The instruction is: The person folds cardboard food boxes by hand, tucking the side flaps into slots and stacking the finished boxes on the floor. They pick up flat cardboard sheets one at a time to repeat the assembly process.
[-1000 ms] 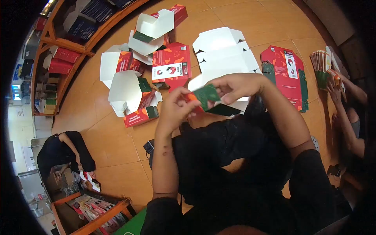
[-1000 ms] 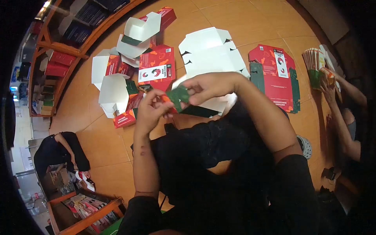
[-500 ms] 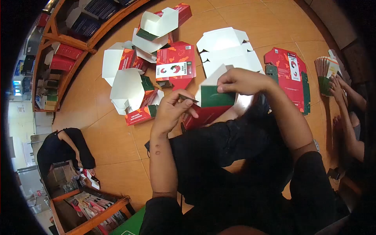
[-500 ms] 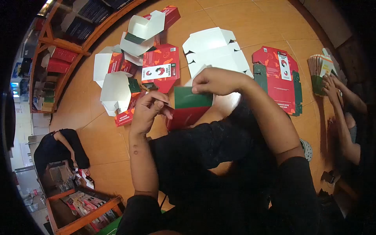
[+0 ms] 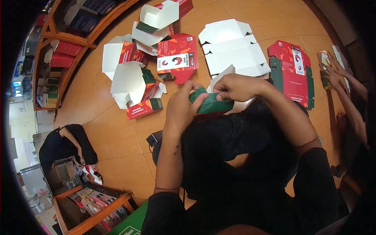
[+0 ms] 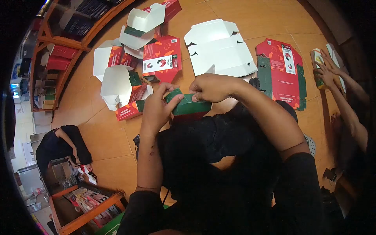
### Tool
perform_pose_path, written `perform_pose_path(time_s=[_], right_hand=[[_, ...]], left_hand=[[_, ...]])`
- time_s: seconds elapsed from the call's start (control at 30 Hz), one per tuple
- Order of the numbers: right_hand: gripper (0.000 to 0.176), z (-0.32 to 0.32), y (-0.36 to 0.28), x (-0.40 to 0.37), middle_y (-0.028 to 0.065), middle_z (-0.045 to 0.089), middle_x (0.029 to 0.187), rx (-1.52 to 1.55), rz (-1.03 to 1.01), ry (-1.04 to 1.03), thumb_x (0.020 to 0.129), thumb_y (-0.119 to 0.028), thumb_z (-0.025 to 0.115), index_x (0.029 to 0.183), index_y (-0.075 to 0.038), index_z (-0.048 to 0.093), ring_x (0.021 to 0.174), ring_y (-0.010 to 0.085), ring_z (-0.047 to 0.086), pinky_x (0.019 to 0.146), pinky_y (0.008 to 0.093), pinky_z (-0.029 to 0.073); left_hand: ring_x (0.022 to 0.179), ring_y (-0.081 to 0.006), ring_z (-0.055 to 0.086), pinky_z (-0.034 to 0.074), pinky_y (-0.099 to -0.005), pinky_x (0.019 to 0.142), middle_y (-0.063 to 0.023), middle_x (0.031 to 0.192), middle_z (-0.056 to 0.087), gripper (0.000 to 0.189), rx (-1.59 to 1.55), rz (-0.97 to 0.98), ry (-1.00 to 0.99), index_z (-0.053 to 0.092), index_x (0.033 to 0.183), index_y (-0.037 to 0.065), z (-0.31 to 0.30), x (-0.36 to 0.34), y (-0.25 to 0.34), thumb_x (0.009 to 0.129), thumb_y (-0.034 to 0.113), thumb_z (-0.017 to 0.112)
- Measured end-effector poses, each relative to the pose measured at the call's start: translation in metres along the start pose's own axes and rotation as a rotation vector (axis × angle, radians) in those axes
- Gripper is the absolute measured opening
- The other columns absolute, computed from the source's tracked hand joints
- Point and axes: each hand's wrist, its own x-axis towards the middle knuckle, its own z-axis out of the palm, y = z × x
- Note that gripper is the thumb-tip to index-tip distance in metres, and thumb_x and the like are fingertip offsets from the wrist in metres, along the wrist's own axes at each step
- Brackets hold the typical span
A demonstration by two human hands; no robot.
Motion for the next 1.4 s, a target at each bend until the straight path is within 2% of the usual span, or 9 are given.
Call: perform_pose_path(time_s=[0.03, 0.53, 0.77, 0.83, 0.87, 1.07, 1.13, 1.23, 1.4], right_hand=[[0.021, 0.0, -0.002, -0.001, 0.0177, 0.065, 0.081, -0.04, 0.026, -0.01, 0.092, -0.019, 0.062, 0.097, 0.002, 0.064, 0.075, 0.0248, 0.061, 0.072, 0.0374, 0.046], [0.023, 0.008, -0.008, 0.0, 0.02, 0.063, 0.074, -0.144, -0.043, 0.001, 0.086, -0.02, 0.065, 0.087, 0.003, 0.066, 0.071, 0.0343, 0.061, 0.068, 0.043, 0.046], [0.023, 0.012, -0.009, 0.001, 0.0227, 0.064, 0.075, -0.176, -0.031, 0.046, 0.085, -0.02, 0.066, 0.088, 0.003, 0.066, 0.077, 0.0382, 0.063, 0.071, 0.0453, 0.047], [0.019, 0.017, -0.012, 0.001, 0.0226, 0.064, 0.077, -0.26, -0.033, 0.08, 0.086, -0.017, 0.066, 0.091, 0.002, 0.066, 0.076, 0.0395, 0.062, 0.07, 0.0447, 0.046], [0.019, 0.019, -0.01, 0.003, 0.0226, 0.064, 0.077, -0.26, -0.034, 0.077, 0.086, -0.017, 0.066, 0.091, 0.002, 0.066, 0.076, 0.0395, 0.062, 0.07, 0.0447, 0.046], [0.025, 0.013, -0.008, 0.002, 0.022, 0.065, 0.079, -0.209, -0.083, 0.097, 0.087, -0.022, 0.066, 0.089, 0.002, 0.067, 0.079, 0.0384, 0.064, 0.072, 0.0447, 0.048], [0.026, 0.006, -0.01, -0.001, 0.0206, 0.066, 0.078, -0.137, -0.036, 0.088, 0.088, -0.023, 0.066, 0.09, 0.003, 0.067, 0.077, 0.0345, 0.065, 0.071, 0.0414, 0.048], [0.021, -0.003, -0.007, -0.004, 0.0196, 0.065, 0.074, -0.119, -0.055, 0.118, 0.087, -0.019, 0.067, 0.091, 0.002, 0.068, 0.068, 0.0267, 0.063, 0.067, 0.0375, 0.047], [0.02, -0.003, -0.011, -0.006, 0.017, 0.066, 0.073, -0.084, -0.038, 0.146, 0.086, -0.017, 0.069, 0.091, 0.002, 0.068, 0.066, 0.0232, 0.062, 0.066, 0.0361, 0.047]], left_hand=[[0.074, -0.0351, 0.067, 0.05, -0.0413, 0.068, -0.0175, 0.089, 0.069, 0.031, -0.107, -0.033, -0.07, 0.06, 0.102, 0.006, -0.001, 0.0, 0.001, 0.084, 0.028, 0.072], [0.076, -0.0338, 0.069, 0.051, -0.0382, 0.068, -0.0185, 0.08, 0.069, 0.023, -0.091, -0.275, -0.286, 0.067, 0.093, 0.003, -0.009, -0.001, 0.018, 0.084, 0.023, 0.073], [0.077, -0.0351, 0.068, 0.05, -0.0396, 0.069, -0.0176, 0.08, 0.069, 0.019, -0.06, -0.034, -0.144, 0.07, 0.092, 0.006, 0.0, -0.005, 0.005, 0.083, 0.022, 0.072], [0.054, -0.0126, 0.064, 0.048, -0.0272, 0.05, -0.0082, 0.071, 0.07, 0.012, -0.026, 0.013, -0.149, 0.07, 0.087, 0.002, 0.001, -0.006, 0.004, 0.084, 0.014, 0.073], [0.054, -0.0126, 0.064, 0.048, -0.0272, 0.05, -0.0082, 0.071, 0.07, 0.012, -0.026, 0.01, -0.148, 0.07, 0.087, 0.002, 0.002, -0.006, 0.002, 0.084, 0.014, 0.073], [0.082, -0.0346, 0.068, 0.051, -0.0405, 0.074, -0.0155, 0.088, 0.071, 0.021, -0.104, 0.112, -0.062, 0.07, 0.096, 0.006, 0.005, -0.005, -0.002, 0.083, 0.023, 0.072], [0.07, -0.0161, 0.069, 0.053, -0.0275, 0.062, -0.0076, 0.082, 0.072, 0.021, 0.036, 0.205, 0.119, 0.066, 0.099, 0.0, 0.004, 0.001, -0.01, 0.085, 0.014, 0.073], [0.052, -0.0084, 0.059, 0.044, -0.0222, 0.046, -0.0034, 0.073, 0.067, 0.02, -0.318, -0.208, -0.162, 0.062, 0.097, 0.001, -0.007, 0.001, -0.005, 0.087, 0.016, 0.072], [0.044, -0.0029, 0.048, 0.034, -0.0194, 0.039, 0.0001, 0.066, 0.061, 0.015, -0.493, -0.239, -0.187, 0.06, 0.089, 0.003, -0.003, -0.001, 0.001, 0.089, 0.014, 0.07]])
